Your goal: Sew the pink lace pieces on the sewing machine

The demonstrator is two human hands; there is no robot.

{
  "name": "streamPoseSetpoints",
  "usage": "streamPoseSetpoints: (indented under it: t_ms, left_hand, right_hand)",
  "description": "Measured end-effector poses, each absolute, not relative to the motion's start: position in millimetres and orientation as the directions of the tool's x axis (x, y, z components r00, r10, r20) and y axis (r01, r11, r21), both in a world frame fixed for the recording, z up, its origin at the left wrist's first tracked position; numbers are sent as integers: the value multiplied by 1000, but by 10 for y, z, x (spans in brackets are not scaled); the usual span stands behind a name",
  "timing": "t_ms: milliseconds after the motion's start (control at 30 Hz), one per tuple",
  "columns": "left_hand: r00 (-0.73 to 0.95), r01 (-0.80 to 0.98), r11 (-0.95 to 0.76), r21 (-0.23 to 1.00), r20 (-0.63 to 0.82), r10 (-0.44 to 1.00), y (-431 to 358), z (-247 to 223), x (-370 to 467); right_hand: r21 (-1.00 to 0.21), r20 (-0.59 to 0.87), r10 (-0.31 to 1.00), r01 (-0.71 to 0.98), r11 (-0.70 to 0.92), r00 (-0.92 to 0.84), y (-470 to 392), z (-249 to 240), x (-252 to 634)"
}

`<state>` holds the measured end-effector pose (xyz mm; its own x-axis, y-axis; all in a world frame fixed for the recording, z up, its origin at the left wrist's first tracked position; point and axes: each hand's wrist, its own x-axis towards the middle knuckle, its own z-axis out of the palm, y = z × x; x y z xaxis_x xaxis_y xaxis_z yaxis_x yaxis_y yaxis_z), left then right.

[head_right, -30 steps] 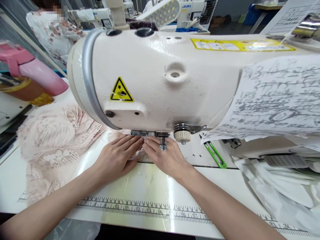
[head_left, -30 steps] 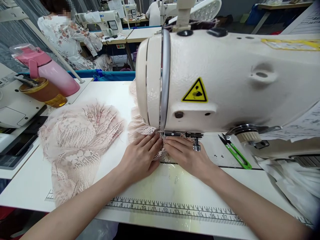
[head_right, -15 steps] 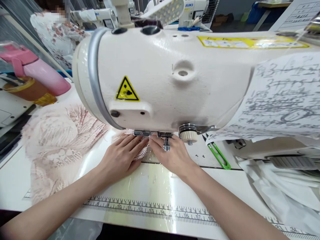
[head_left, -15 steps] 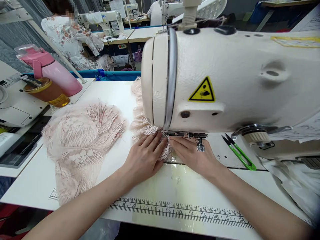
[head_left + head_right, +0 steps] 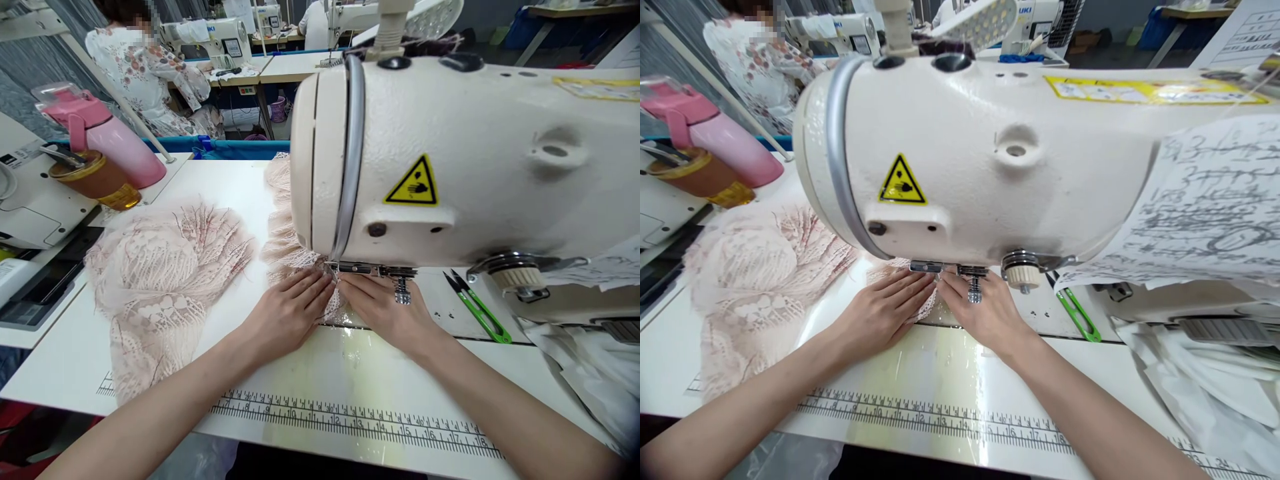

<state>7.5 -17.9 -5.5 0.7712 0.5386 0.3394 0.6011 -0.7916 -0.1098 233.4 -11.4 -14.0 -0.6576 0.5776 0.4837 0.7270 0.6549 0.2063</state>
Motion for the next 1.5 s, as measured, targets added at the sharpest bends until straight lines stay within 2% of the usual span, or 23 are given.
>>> streamPoseSetpoints:
  t_ms: [167,300,633,1000,1100,1267,1500]
  left_hand:
    - [780,595,-801,-66,285,557,-150,-12,-4]
    - [777,601,-799,-36,260,573,-127,-7,-51]
    - [772,613,-785,-92,283,570,-93,-23,-48]
    - [727,666,-736,-118,319,607,-135,-35,37]
    - [695,696,-714,-75,316,645,-147,-50,60]
    - [689,709,-696,-116,327,647,-162,-52,92]
    - [659,732,-676,-80,334,674,-182,-48,114]
  right_hand:
    - [204,509,548,711,673,-664,-125,-93,2306]
    - [147,531,490,645,750,-691,-120,-66,2214]
    - [96,590,407,561,822,-697,-107,-82,2120]
    - [56,540,483,602,797,-689,-116,-96,2167]
    - [90,545,485,622,777,-684,-118,-88,2173]
    - [115,585,515,692,713,-627,-134,-68,2179]
    - [152,548,543,714,684,-637,-147,-95,2246]
